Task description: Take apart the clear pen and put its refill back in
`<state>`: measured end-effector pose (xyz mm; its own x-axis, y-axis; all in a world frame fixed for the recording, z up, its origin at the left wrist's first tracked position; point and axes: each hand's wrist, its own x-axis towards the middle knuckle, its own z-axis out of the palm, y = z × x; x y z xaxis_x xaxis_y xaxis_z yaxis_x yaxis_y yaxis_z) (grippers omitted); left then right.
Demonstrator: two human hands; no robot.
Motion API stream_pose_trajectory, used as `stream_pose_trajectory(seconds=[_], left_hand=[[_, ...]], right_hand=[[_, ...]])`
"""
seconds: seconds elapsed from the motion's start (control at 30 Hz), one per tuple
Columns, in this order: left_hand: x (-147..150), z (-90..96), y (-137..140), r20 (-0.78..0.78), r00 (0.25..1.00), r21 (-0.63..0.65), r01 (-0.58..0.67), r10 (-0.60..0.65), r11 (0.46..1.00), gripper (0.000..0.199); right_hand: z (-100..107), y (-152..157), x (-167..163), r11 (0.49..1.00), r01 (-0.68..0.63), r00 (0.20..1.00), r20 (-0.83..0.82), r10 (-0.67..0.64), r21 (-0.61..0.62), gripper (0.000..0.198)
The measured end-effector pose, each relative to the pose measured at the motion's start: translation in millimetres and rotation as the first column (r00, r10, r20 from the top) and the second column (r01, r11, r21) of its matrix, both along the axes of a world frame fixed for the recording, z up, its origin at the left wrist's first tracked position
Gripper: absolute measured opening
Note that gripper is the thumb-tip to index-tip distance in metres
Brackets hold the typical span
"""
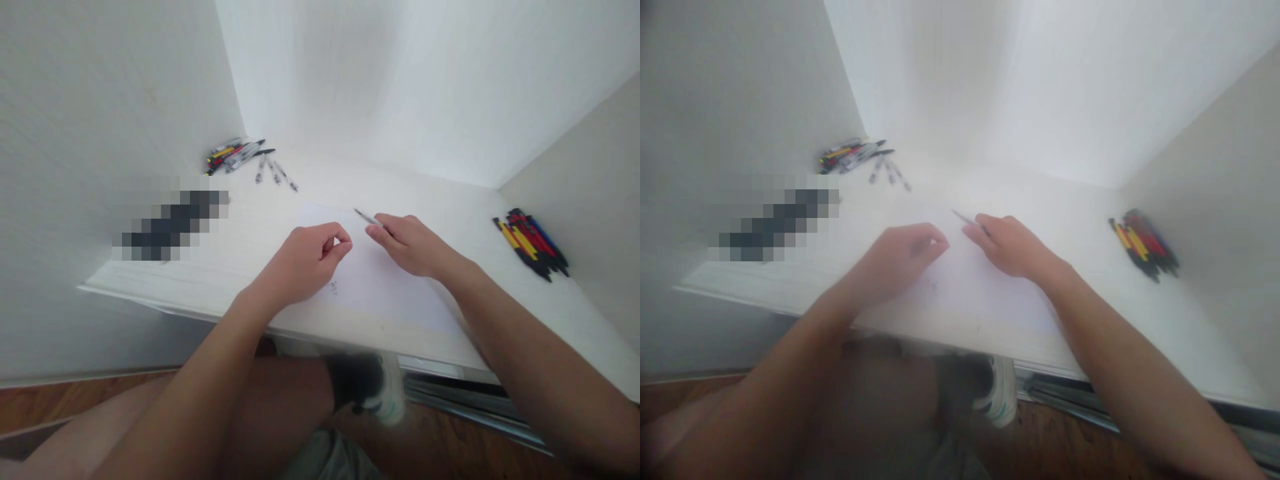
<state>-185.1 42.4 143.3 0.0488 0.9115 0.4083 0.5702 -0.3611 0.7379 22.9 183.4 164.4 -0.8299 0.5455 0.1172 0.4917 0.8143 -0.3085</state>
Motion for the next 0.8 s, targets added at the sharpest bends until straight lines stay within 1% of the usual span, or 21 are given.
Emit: stream_pose_trajectory(seconds=[0.13,0.17,0.23,0.3,0.33,0.37,0.4,0.43,0.47,0.5,0.53,0.57,0.6,0.63,0.67,0.7,0.73,0.77,0.8], left_hand=[[16.4,13.3,-14.8,-0.045,0.997,-0.020,0.057,-0.057,0.998,0.018],[23.9,15.9,-20.0,-0.024,0.997,-0.035,0.077,-0.078,0.996,0.018],[42.9,18.7,-32.8,0.076,0.987,-0.083,0.149,-0.143,0.985,0.017],[65.3,16.9,-49.0,0.208,0.950,-0.135,0.263,-0.233,0.955,0.013],[76.8,13.9,-58.2,0.261,0.927,-0.195,0.324,-0.269,0.926,0.013],[87.9,9.4,-68.2,0.307,0.896,-0.221,0.394,-0.320,0.892,0.013],[98.6,3.1,-78.7,0.339,0.873,-0.267,0.446,-0.350,0.855,0.012],[108.7,-4.9,-89.7,0.397,0.842,-0.318,0.499,-0.364,0.806,0.010],[118.2,-14.8,-101.0,0.508,0.783,-0.375,0.576,-0.359,0.726,0.008],[127.3,-26.6,-112.5,0.555,0.741,-0.390,0.632,-0.377,0.670,0.011],[136.2,-40.2,-124.0,0.568,0.742,-0.409,0.631,-0.357,0.660,0.014],[145.0,-55.3,-135.6,0.581,0.735,-0.433,0.642,-0.348,0.633,0.016],[153.6,-71.3,-146.8,0.619,0.722,-0.467,0.655,-0.309,0.594,0.018],[161.8,-87.6,-157.7,0.642,0.724,-0.494,0.642,-0.252,0.586,0.017],[169.5,-103.4,-167.7,0.657,0.739,-0.529,0.595,-0.152,0.605,0.017],[176.3,-118.1,-176.7,0.651,0.749,-0.563,0.584,-0.122,0.585,0.020],[182.0,-131.0,-184.2,0.632,0.770,-0.589,0.550,-0.087,0.592,0.023],[186.5,-141.9,-190.0,0.606,0.795,-0.622,0.501,-0.035,0.602,0.028],[189.8,-150.5,-194.1,0.582,0.813,-0.642,0.464,-0.007,0.610,0.032]], right_hand=[[-2.9,10.3,3.3,0.997,0.067,0.996,-0.060,-0.064,0.044,0.042],[-3.9,13.5,4.5,0.994,0.088,0.994,-0.073,-0.084,0.065,0.039],[-5.9,20.5,7.7,0.985,0.136,0.986,-0.111,-0.124,0.108,0.037],[-7.1,28.4,11.5,0.971,0.189,0.972,-0.167,-0.164,0.149,0.039],[-7.2,32.4,13.6,0.964,0.203,0.964,-0.207,-0.166,0.171,0.039],[-6.8,36.5,15.9,0.955,0.210,0.953,-0.262,-0.152,0.208,0.039],[-6.2,40.4,18.4,0.937,0.216,0.935,-0.335,-0.118,0.274,0.039],[-5.3,44.2,21.2,0.909,0.228,0.913,-0.401,-0.075,0.348,0.040],[-4.5,47.8,24.2,0.881,0.250,0.894,-0.444,-0.052,0.401,0.040],[-4.0,51.3,27.5,0.858,0.280,0.879,-0.475,-0.048,0.430,0.040],[-4.1,54.7,30.8,0.849,0.315,0.866,-0.495,-0.073,0.425,0.039],[-4.9,58.1,34.1,0.859,0.337,0.859,-0.499,-0.113,0.386,0.036],[-6.5,61.6,37.1,0.876,0.357,0.847,-0.508,-0.157,0.325,0.032],[-9.0,65.2,39.8,0.895,0.361,0.842,-0.505,-0.192,0.261,0.030],[-12.0,68.7,42.0,0.908,0.355,0.839,-0.504,-0.206,0.220,0.031],[-15.4,72.3,43.7,0.924,0.348,0.831,-0.510,-0.223,0.161,0.030],[-18.6,75.7,45.0,0.935,0.338,0.826,-0.509,-0.240,0.108,0.029],[-21.4,78.7,45.8,0.938,0.337,0.823,-0.511,-0.248,0.087,0.026],[-23.5,81.1,46.6,0.936,0.339,0.807,-0.539,-0.241,0.090,0.024]])
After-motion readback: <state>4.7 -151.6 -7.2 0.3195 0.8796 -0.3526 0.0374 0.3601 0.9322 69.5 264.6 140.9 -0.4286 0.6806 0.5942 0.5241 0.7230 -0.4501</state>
